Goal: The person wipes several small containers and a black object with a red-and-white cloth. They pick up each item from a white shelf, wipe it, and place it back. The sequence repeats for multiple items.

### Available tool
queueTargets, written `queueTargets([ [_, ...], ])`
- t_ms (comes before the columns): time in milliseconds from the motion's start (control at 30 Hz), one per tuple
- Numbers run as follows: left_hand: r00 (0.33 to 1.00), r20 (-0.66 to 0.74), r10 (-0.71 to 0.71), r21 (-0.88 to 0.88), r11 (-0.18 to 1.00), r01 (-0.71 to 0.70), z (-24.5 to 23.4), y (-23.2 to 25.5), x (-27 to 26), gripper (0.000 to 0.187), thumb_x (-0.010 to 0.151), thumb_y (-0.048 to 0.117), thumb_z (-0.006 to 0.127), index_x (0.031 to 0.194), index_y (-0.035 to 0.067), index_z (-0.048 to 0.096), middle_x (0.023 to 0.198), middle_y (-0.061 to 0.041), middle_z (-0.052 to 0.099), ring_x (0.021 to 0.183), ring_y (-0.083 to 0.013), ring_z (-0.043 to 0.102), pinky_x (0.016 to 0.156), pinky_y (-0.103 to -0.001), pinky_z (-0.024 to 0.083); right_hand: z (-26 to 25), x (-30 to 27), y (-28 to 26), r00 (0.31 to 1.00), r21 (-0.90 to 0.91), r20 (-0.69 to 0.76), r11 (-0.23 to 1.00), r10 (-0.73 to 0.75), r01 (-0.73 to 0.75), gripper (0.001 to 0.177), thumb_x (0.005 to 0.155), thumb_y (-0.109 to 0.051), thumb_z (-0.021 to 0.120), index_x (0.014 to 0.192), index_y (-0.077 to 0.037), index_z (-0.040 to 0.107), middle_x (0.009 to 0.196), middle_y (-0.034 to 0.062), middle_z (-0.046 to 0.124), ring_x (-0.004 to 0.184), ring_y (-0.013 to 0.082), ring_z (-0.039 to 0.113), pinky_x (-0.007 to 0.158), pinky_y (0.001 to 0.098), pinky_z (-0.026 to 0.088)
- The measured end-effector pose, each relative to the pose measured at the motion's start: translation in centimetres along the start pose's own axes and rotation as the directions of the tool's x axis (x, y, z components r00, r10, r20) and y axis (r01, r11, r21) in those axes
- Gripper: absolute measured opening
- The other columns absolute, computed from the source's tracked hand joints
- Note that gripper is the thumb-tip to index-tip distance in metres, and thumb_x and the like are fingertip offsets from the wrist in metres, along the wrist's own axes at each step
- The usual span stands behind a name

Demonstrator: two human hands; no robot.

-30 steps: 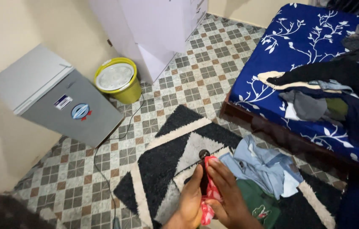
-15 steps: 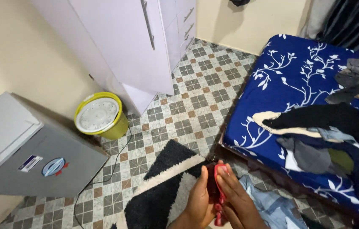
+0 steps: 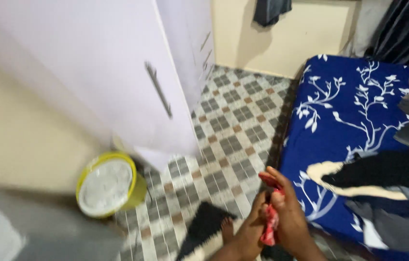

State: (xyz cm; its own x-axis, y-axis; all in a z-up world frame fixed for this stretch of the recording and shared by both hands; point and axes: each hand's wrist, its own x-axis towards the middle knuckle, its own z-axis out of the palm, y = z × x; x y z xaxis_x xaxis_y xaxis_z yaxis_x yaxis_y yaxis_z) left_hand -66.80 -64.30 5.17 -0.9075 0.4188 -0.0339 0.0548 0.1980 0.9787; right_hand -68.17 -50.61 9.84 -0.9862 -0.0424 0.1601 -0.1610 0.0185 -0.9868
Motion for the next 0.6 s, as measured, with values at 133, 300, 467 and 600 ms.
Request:
queueTargets([
  [133,0.968,0.043,0.248,-0.208,0.95,-0.234,-4.6,1.3,5.9,0.058,0.116,0.037,0.032,0.165,0.006,0.027,0.165,-0.02,0.038,0.154,-0.0287,0.035,0.129,-0.042,0.022,1.4,7.6,1.5,0.985,0.55,-0.047,0.827,0.167,-0.114,0.059,0.105,-0.04,0.04,0.15,-0.001,0.045,0.137,0.0243,0.061,0.106,0.0325,0.062,0.09,0.0433,0.05],
  [300,0.984,-0.08,0.16,-0.506,0.844,-0.178,-8.8,4.2,10.9,0.058,0.105,0.024,0.059,0.154,0.009,0.032,0.145,-0.012,0.049,0.136,-0.0199,0.048,0.117,-0.036,0.038,2.4,14.7,1.8,0.936,0.61,-0.132,0.771,0.327,-0.184,0.06,0.104,-0.042,0.04,0.146,0.0,0.05,0.132,0.0214,0.064,0.112,0.0259,0.067,0.095,0.0382,0.053],
  [467,0.958,-0.272,0.096,-0.51,0.83,-0.227,-12.2,4.4,16.7,0.057,0.099,0.008,0.067,0.149,0.008,0.038,0.127,-0.009,0.061,0.103,-0.0137,0.058,0.088,-0.028,0.049,4.5,20.3,4.6,0.976,0.648,-0.06,0.751,0.211,-0.123,0.063,0.101,-0.044,0.044,0.145,0.001,0.048,0.134,0.0185,0.064,0.114,0.0261,0.066,0.097,0.0393,0.053],
  [600,0.922,-0.386,0.024,-0.64,0.713,-0.287,-14.8,2.3,21.7,0.06,0.103,0.007,0.06,0.157,0.011,0.034,0.12,-0.008,0.064,0.077,-0.0083,0.054,0.064,-0.022,0.047,5.8,25.6,9.3,0.998,0.617,0.04,0.785,0.043,-0.058,0.072,0.104,-0.051,0.046,0.155,0.0,0.043,0.131,0.0204,0.062,0.106,0.0278,0.061,0.089,0.039,0.05],
])
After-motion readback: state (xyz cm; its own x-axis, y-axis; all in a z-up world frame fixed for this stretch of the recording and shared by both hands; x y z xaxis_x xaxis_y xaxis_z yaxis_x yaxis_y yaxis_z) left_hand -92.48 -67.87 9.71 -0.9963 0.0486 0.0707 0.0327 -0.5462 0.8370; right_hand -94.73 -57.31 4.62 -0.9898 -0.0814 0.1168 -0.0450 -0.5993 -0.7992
